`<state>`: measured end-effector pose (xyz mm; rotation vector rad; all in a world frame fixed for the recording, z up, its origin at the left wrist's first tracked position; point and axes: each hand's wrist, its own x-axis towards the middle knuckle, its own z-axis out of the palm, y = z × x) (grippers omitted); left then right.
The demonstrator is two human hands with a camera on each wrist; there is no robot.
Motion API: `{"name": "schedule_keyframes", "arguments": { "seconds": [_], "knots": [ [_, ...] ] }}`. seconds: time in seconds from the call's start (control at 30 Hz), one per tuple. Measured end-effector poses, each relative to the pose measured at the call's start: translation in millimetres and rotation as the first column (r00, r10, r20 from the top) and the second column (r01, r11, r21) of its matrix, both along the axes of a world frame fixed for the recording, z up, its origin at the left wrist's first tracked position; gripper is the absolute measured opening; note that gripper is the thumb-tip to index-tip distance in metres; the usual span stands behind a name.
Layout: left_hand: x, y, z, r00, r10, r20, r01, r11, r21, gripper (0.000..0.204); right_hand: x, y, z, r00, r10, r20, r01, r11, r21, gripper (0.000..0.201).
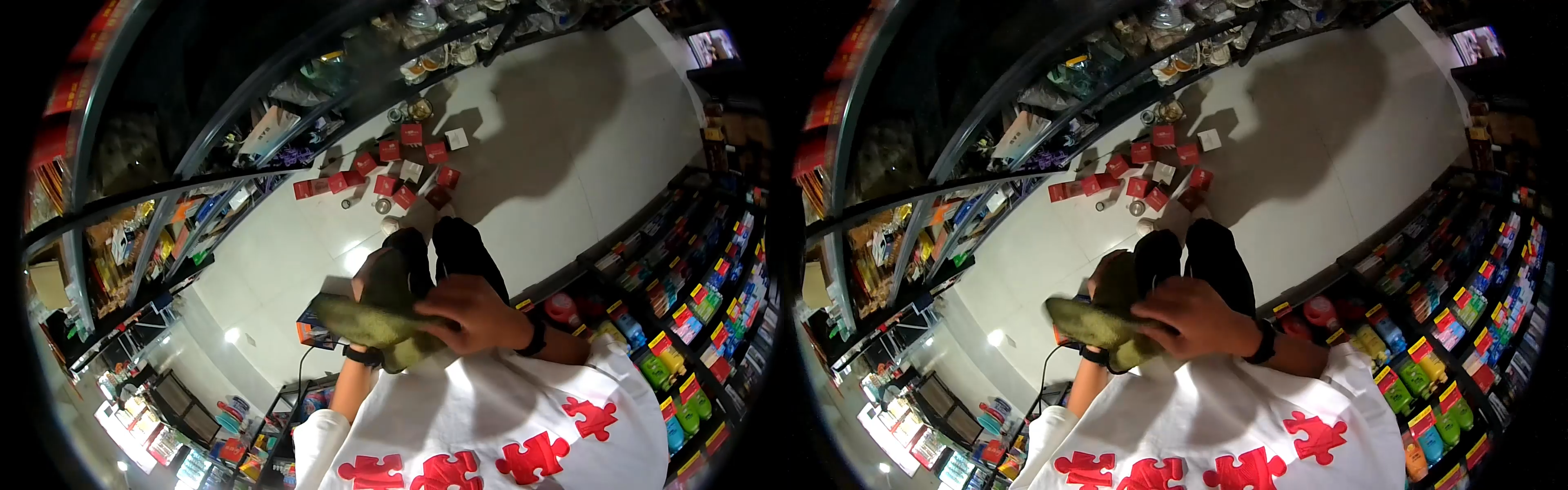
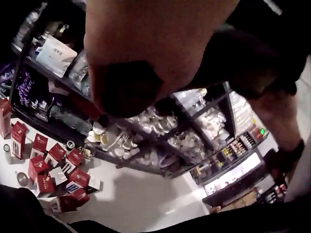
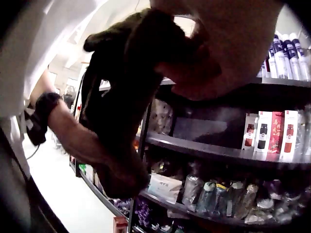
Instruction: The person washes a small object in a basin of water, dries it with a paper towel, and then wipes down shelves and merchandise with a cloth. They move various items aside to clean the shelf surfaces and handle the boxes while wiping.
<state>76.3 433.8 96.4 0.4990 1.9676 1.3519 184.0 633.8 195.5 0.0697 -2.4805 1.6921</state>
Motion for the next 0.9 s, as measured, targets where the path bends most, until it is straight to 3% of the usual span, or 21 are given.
{"name": "schedule_keyframes", "arguments": {
  "seconds": [0.03,0.07,0.1,0.13,0.17,0.2,0.27,0.3,0.33,0.4,0.43,0.47,0.53,0.57,0.6,0.63,0.7,0.73,0.8,0.83,0.9],
  "knots": [
    [9,-8,4,0.994,0.061,0.093,-0.074,0.986,0.15,0.05,1,1,-2,0.996,-0.088,0.0,0.088,0.996,0.009,0.029],
    [15,-5,26,0.976,0.105,0.191,-0.158,0.944,0.29,0.056,1,4,-7,0.997,-0.082,-0.001,0.082,0.997,0.009,0.029],
    [28,-15,17,0.872,0.185,0.453,-0.353,0.879,0.32,0.053,-1,7,-16,0.985,-0.163,0.064,0.167,0.984,-0.067,0.03],
    [37,-25,4,0.697,0.222,0.682,-0.538,0.79,0.293,0.05,-2,9,-27,0.963,-0.236,0.133,0.253,0.958,-0.137,0.03],
    [37,-28,-3,0.697,0.228,0.68,-0.542,0.788,0.292,0.05,3,10,-45,0.958,-0.243,0.153,0.268,0.946,-0.179,0.031],
    [34,-29,-8,0.825,0.254,0.505,-0.414,0.879,0.234,0.05,8,9,-58,0.96,-0.236,0.151,0.262,0.948,-0.183,0.031],
    [23,-27,-17,0.978,0.179,0.107,-0.182,0.983,0.018,0.048,16,11,-79,0.871,-0.278,0.406,0.453,0.774,-0.443,0.031],
    [23,1,18,0.79,0.361,0.495,-0.471,0.875,0.113,0.05,19,16,-83,0.864,-0.17,0.474,0.462,0.641,-0.613,0.034],
    [22,11,27,0.789,0.364,0.494,-0.473,0.874,0.112,0.05,16,20,-82,0.864,-0.167,0.475,0.461,0.641,-0.614,0.034],
    [23,19,34,0.637,0.129,0.76,-0.467,0.849,0.247,0.055,13,28,-76,0.842,-0.077,0.534,0.464,0.607,-0.645,0.042],
    [25,5,16,0.584,0.1,0.806,-0.377,0.912,0.16,0.067,13,27,-77,0.843,-0.078,0.533,0.464,0.608,-0.644,0.042],
    [23,17,28,0.585,0.1,0.805,-0.379,0.911,0.162,0.067,10,24,-77,0.865,-0.121,0.488,0.463,0.567,-0.681,0.045],
    [17,50,64,0.485,-0.015,0.875,-0.433,0.865,0.255,0.074,5,23,-76,0.884,-0.162,0.439,0.454,0.524,-0.721,0.048],
    [13,50,64,0.494,-0.157,0.855,-0.34,0.87,0.356,0.077,3,27,-74,0.922,-0.136,0.362,0.379,0.501,-0.778,0.051],
    [5,50,65,0.503,-0.156,0.85,-0.335,0.871,0.359,0.077,0,31,-74,0.954,-0.115,0.278,0.299,0.476,-0.827,0.055],
    [-4,49,68,0.579,-0.159,0.8,-0.201,0.923,0.329,0.075,1,35,-77,0.956,-0.114,0.27,0.292,0.474,-0.831,0.055],
    [-27,50,89,0.691,-0.108,0.715,-0.017,0.986,0.166,0.07,12,38,-82,0.875,0.045,0.481,0.459,0.237,-0.856,0.062],
    [-38,50,98,0.737,-0.072,0.672,-0.075,0.979,0.188,0.065,12,41,-83,0.88,0.037,0.474,0.454,0.232,-0.861,0.062],
    [-53,38,104,0.774,0.089,0.627,-0.269,0.942,0.198,0.058,13,45,-83,0.813,0.074,0.577,0.581,-0.066,-0.811,0.066],
    [-60,29,99,0.792,0.208,0.575,-0.319,0.942,0.099,0.053,13,50,-86,0.816,0.072,0.573,0.578,-0.073,-0.813,0.066],
    [-67,8,96,0.827,0.288,0.482,-0.363,0.929,0.068,0.048,15,61,-95,0.79,-0.024,0.613,0.609,0.142,-0.78,0.067]
  ]
}}
